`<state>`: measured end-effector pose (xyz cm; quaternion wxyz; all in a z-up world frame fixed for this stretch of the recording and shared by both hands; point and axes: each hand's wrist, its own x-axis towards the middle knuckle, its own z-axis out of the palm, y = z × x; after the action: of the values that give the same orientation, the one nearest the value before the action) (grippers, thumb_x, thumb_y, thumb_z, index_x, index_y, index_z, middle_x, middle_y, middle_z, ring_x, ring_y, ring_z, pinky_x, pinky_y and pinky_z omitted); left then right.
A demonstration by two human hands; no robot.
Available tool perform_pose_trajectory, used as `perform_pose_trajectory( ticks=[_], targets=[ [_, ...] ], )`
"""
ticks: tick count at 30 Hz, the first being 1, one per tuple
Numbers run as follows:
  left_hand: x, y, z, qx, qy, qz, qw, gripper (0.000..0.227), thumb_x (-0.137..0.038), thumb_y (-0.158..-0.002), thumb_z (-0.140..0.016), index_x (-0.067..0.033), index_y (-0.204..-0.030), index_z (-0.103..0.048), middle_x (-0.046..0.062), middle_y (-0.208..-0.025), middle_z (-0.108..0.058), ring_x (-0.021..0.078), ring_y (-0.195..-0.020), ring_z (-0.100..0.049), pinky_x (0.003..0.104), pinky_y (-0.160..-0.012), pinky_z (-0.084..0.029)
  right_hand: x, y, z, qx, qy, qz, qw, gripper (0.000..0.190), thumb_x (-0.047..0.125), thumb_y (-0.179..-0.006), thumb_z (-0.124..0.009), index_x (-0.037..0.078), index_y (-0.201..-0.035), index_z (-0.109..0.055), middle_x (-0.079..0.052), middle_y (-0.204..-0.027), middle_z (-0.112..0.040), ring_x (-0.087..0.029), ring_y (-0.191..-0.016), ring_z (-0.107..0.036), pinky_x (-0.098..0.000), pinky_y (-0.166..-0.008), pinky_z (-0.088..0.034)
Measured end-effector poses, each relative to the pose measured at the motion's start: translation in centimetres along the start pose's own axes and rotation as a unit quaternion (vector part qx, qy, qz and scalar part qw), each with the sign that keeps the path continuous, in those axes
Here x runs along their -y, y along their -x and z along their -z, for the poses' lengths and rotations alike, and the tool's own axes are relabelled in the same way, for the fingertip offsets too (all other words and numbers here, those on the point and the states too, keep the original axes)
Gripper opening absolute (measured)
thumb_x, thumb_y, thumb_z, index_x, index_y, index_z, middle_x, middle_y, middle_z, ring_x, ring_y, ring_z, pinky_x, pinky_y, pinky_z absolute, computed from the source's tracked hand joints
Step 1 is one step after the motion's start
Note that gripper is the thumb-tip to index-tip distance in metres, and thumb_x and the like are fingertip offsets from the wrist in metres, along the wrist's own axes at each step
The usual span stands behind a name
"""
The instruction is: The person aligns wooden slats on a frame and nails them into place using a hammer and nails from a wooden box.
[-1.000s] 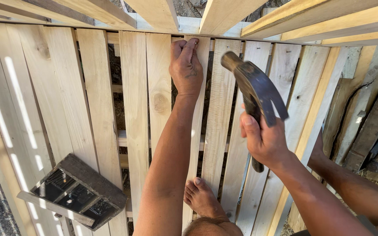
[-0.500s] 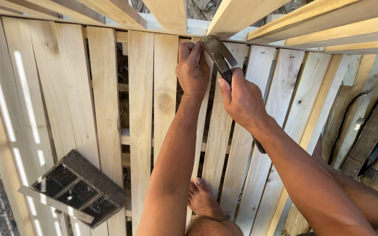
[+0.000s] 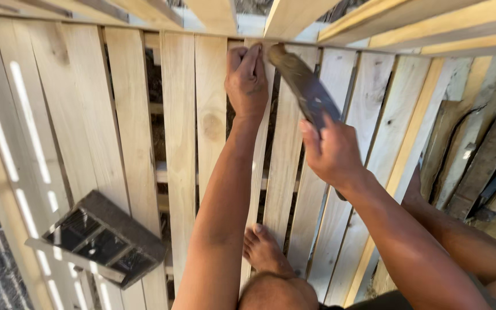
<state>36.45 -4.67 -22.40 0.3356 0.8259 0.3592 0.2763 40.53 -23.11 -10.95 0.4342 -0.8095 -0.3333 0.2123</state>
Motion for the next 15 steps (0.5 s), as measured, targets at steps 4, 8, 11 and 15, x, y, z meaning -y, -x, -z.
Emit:
perform_pose_trajectory(
  ticks=[4, 8, 11, 15],
  targets=[
    [-1.4, 0.5, 0.7, 0.054, -0.034, -0.065, 0.996, 0.056, -0.017, -0.090, -0.078, -0.0044, -0.140, -0.057, 0.017, -0.125, -0.055, 0.0334, -0.105, -0.060, 0.043, -0.093, -0.052, -1.8, 6.5, 1.9, -0.054, -0.028, -0.055, 0.997, 0.025, 0.023, -0.109, -0.051, 0.002, -0.122, -0.059, -0.010, -0.075, -0.063, -0.021, -0.060, -0.063, -0.0350, -0.059, -0.049],
    [-1.6, 3.8, 2.3, 0.052, -0.085, -0.045, 0.994, 0.079, -0.026, -0.088, -0.082, 0.0001, -0.151, -0.043, 0.023, -0.137, -0.051, 0.0404, -0.127, -0.050, 0.048, -0.112, -0.044, -3.0, 12.8, 1.1, -0.027, -0.183, -0.241, 0.953, 0.026, 0.028, -0.109, -0.047, 0.002, -0.111, -0.054, -0.003, -0.066, -0.054, -0.007, -0.053, -0.053, -0.0273, -0.049, -0.045],
    [-1.0, 4.3, 2.0, 0.054, -0.140, -0.060, 0.987, 0.081, -0.027, -0.087, -0.081, -0.0006, -0.152, -0.041, 0.023, -0.142, -0.051, 0.0407, -0.128, -0.053, 0.049, -0.112, -0.045, -2.9, 14.7, 0.5, -0.065, -0.228, -0.280, 0.930, 0.025, 0.027, -0.109, -0.047, 0.002, -0.110, -0.052, -0.001, -0.068, -0.052, -0.009, -0.052, -0.050, -0.0272, -0.047, -0.042],
    [-0.5, 3.9, 1.5, 0.076, -0.144, -0.039, 0.986, 0.086, -0.029, -0.087, -0.079, 0.0022, -0.155, -0.036, 0.027, -0.149, -0.047, 0.0433, -0.133, -0.053, 0.048, -0.111, -0.047, -2.6, 14.5, 0.3, -0.047, -0.199, -0.297, 0.933, 0.027, 0.028, -0.107, -0.048, 0.002, -0.110, -0.054, -0.002, -0.065, -0.055, -0.009, -0.049, -0.051, -0.0269, -0.046, -0.042]
  ],
)
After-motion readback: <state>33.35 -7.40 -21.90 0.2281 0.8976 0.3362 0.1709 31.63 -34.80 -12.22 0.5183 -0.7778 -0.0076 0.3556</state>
